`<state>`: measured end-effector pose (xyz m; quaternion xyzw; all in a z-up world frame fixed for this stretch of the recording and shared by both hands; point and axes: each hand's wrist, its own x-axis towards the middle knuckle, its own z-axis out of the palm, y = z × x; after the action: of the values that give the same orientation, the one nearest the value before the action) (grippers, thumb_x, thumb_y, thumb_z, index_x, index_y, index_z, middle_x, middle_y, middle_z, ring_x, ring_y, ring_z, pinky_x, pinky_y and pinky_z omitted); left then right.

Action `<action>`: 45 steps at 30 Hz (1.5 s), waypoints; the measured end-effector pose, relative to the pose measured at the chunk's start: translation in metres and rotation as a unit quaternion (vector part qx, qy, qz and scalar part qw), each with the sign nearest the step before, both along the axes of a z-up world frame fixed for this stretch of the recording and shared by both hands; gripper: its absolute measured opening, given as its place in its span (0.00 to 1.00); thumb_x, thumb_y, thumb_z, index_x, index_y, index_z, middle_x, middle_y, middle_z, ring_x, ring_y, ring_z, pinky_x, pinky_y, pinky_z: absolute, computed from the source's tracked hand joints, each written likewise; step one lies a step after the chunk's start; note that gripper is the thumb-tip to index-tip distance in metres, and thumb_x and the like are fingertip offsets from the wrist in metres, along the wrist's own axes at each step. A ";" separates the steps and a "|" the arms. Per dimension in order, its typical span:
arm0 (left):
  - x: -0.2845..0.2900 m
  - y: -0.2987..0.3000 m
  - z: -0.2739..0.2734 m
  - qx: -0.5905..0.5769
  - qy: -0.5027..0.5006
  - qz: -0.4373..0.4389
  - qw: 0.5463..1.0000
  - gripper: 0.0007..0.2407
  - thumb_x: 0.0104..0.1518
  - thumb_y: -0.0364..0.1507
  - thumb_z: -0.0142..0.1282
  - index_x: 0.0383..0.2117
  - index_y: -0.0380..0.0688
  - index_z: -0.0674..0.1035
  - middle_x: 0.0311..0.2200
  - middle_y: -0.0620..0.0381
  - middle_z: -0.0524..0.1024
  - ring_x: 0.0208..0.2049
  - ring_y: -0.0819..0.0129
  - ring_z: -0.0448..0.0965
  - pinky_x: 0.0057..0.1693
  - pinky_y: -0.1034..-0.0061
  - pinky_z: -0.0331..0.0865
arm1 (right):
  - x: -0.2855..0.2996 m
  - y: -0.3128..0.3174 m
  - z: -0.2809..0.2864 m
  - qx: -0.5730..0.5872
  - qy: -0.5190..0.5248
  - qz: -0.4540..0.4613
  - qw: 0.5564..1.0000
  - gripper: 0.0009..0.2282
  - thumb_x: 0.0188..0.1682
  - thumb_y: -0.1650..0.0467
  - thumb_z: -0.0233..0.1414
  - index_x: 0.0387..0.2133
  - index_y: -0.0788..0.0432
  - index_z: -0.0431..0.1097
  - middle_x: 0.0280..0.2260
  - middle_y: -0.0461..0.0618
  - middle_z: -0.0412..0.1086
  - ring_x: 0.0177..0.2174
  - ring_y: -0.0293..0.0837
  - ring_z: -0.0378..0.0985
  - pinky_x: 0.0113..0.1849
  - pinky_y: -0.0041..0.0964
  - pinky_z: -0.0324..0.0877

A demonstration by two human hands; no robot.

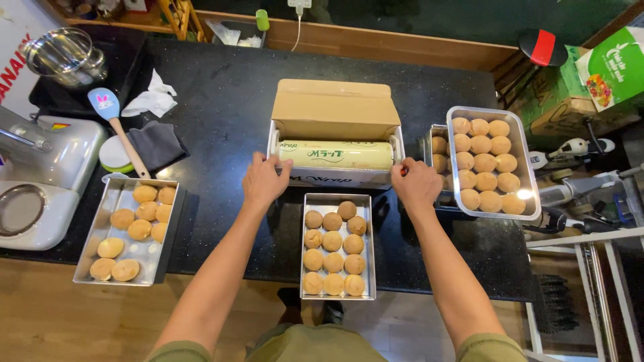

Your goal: Wrapping metal trays filled with round pastries using a roll of plastic wrap.

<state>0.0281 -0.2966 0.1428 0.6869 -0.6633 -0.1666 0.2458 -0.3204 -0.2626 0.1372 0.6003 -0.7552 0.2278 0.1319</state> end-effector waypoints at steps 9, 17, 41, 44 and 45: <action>0.014 -0.061 -0.103 0.037 0.073 -0.041 0.996 0.15 0.52 0.45 0.59 0.30 0.50 0.88 0.49 0.47 0.80 0.55 0.45 0.75 0.64 0.58 0.68 | 0.007 -0.011 0.021 0.185 -0.205 -0.064 0.959 0.18 0.45 0.53 0.55 0.26 0.54 0.82 0.29 0.65 0.75 0.34 0.65 0.77 0.39 0.57 0.71; -0.034 -0.076 -0.034 -0.096 0.026 0.090 0.991 0.10 0.52 0.35 0.58 0.21 0.43 0.86 0.61 0.55 0.68 0.64 0.51 0.55 0.61 0.40 0.48 | -0.027 -0.086 -0.028 0.055 -0.353 -0.046 0.933 0.12 0.40 0.63 0.58 0.18 0.61 0.79 0.22 0.60 0.77 0.27 0.55 0.80 0.36 0.45 0.72; 0.060 0.300 0.024 0.027 0.481 -0.098 0.871 0.09 0.61 0.25 0.56 0.22 0.36 0.77 0.41 0.51 0.74 0.41 0.66 0.73 0.48 0.74 0.69 | -0.017 0.303 0.055 0.129 -0.570 0.229 0.778 0.09 0.44 0.73 0.59 0.16 0.63 0.73 0.50 0.58 0.67 0.41 0.44 0.67 0.41 0.36 0.63; 0.060 0.334 -0.043 0.085 0.429 -0.030 0.899 0.08 0.59 0.24 0.57 0.21 0.36 0.78 0.48 0.51 0.70 0.42 0.69 0.73 0.48 0.75 0.69 | -0.018 0.323 -0.013 0.163 -0.584 0.228 0.762 0.09 0.47 0.74 0.58 0.17 0.64 0.72 0.51 0.57 0.66 0.45 0.44 0.67 0.48 0.35 0.63; 0.063 0.344 -0.058 0.098 0.409 -0.036 0.907 0.08 0.58 0.24 0.58 0.22 0.36 0.79 0.49 0.51 0.69 0.44 0.69 0.74 0.50 0.75 0.70 | -0.017 0.330 -0.033 0.179 -0.591 0.228 0.753 0.09 0.48 0.74 0.58 0.18 0.64 0.72 0.50 0.56 0.66 0.45 0.43 0.67 0.49 0.35 0.63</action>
<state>0.0906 0.0478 0.0845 0.5549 -0.5093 -0.5056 0.4208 -0.3378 0.0677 0.1044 0.5133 -0.5506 0.4206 -0.5063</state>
